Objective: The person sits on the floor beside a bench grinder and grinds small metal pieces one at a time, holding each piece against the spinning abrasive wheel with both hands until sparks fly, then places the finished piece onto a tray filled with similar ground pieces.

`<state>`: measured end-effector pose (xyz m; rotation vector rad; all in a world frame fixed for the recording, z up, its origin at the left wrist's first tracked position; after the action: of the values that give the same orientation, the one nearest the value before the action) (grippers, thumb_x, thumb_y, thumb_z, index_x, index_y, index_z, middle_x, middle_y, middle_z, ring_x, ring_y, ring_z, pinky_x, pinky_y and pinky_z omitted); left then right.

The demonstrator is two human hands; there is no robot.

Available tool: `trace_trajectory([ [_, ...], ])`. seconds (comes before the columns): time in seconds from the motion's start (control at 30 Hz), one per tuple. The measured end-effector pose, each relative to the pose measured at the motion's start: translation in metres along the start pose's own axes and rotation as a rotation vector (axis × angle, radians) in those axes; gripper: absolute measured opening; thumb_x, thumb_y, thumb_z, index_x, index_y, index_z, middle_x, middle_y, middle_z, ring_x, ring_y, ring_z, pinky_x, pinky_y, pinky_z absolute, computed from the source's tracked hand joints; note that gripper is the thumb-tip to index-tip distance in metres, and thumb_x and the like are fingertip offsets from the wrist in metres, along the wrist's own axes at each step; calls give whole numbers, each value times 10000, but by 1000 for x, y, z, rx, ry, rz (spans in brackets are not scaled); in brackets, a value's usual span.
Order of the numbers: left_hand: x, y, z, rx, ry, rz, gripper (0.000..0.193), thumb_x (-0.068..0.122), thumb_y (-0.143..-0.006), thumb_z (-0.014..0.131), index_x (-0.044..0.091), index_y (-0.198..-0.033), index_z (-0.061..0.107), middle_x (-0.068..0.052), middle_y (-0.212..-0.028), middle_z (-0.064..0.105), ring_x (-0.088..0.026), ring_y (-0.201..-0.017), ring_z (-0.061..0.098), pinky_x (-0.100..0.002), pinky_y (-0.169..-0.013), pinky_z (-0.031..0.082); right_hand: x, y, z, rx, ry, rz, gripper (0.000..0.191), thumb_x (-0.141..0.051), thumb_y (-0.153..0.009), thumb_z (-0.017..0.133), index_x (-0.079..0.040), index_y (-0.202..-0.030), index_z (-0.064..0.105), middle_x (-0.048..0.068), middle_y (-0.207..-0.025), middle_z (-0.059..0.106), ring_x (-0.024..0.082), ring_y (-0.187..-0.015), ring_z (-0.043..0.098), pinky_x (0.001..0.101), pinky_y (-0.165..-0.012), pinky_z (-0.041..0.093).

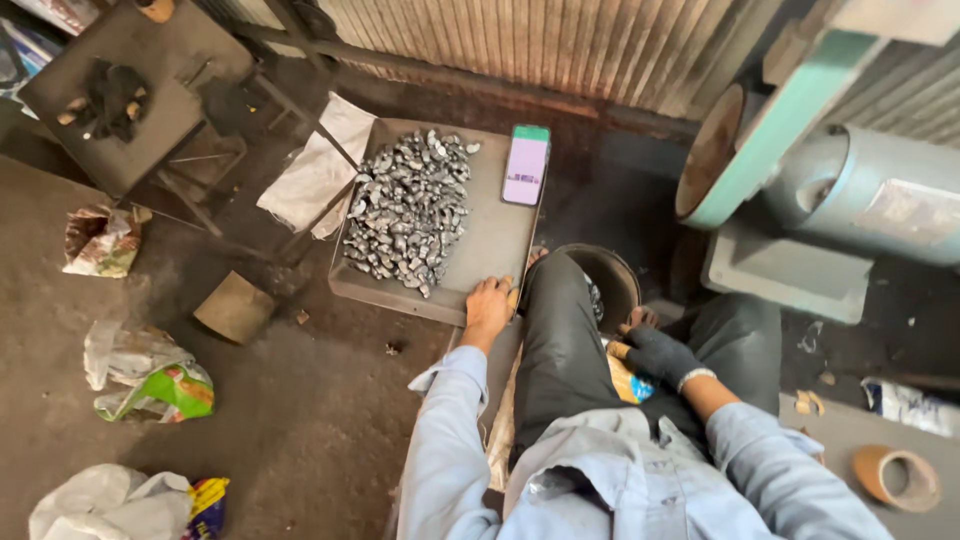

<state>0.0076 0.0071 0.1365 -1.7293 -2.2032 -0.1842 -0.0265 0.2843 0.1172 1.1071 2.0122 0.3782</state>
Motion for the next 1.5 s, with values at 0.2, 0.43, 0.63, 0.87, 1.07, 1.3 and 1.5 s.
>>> trace_trajectory([
  [0.2, -38, -19, -2, -230, 276, -374, 348, 439, -896, 700, 159, -1093, 763, -174, -1031, 741, -377, -977, 685, -492, -852, 537, -6, 7, 1, -48, 80, 12, 549, -533, -914, 549, -167, -1317, 621, 171, -1304, 650, 377, -1213, 614, 430, -995, 492],
  [0.43, -129, -56, -101, 470, 927, -679, 635, 501, -765, 827, -2, -1117, 664, -115, -803, 677, -230, -627, 633, -393, -532, 495, 0, 5, 3, -35, 30, 138, 655, -614, -909, 585, -147, -1368, 594, 203, -1316, 643, 366, -1272, 584, 429, -1045, 462],
  [0.63, -93, -43, -63, 324, 1908, -785, 301, 438, -911, 734, 153, -883, 641, 17, -696, 601, -124, -546, 562, -279, -447, 442, -22, 19, -20, 129, -246, 5, 584, -492, -922, 607, -81, -1337, 617, 212, -1283, 653, 343, -1247, 605, 413, -1032, 464],
  [0.87, 169, 14, 12, 25, 1441, 177, 565, -31, -845, 785, 24, -1382, 618, -102, -1271, 689, -181, -1135, 658, -347, -949, 551, -15, 33, 21, 89, -1973, 111, 418, -469, -931, 518, -159, -1172, 661, 75, -1188, 713, 259, -1029, 689, 472, -868, 562],
  [1.07, 217, 57, 127, -533, 1696, -540, 369, 311, -1005, 736, 52, -1254, 656, -83, -872, 618, -172, -670, 547, -314, -528, 416, 11, 49, 54, -143, -2141, -37, 252, -335, -1074, 654, -87, -1118, 676, 99, -960, 734, 231, -795, 683, 379, -681, 579],
  [1.3, 215, 51, 44, -759, 2221, -604, 599, 561, -982, 579, 13, -1221, 622, -112, -1031, 688, -230, -917, 704, -335, -764, 585, 25, 36, 42, 66, -2025, 15, 121, -104, -1014, 623, -42, -1108, 666, 33, -900, 663, 175, -875, 660, 344, -835, 603],
  [1.5, 211, 68, 42, -614, 2628, -702, 487, 486, -1045, 589, 24, -1190, 639, -85, -981, 670, -209, -825, 648, -318, -676, 542, 16, 30, 42, 62, -1708, 114, 247, -27, -922, 592, -45, -1155, 672, 56, -1051, 731, 174, -958, 708, 318, -835, 590],
])
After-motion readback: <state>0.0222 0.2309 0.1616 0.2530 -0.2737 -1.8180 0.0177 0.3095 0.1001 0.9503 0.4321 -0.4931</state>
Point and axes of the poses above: each hand's wrist, its own y-axis away from the middle knuckle, its own z-axis out of the palm, x = y × z, the point moved 9 cm from there along -y, towards the middle knuckle
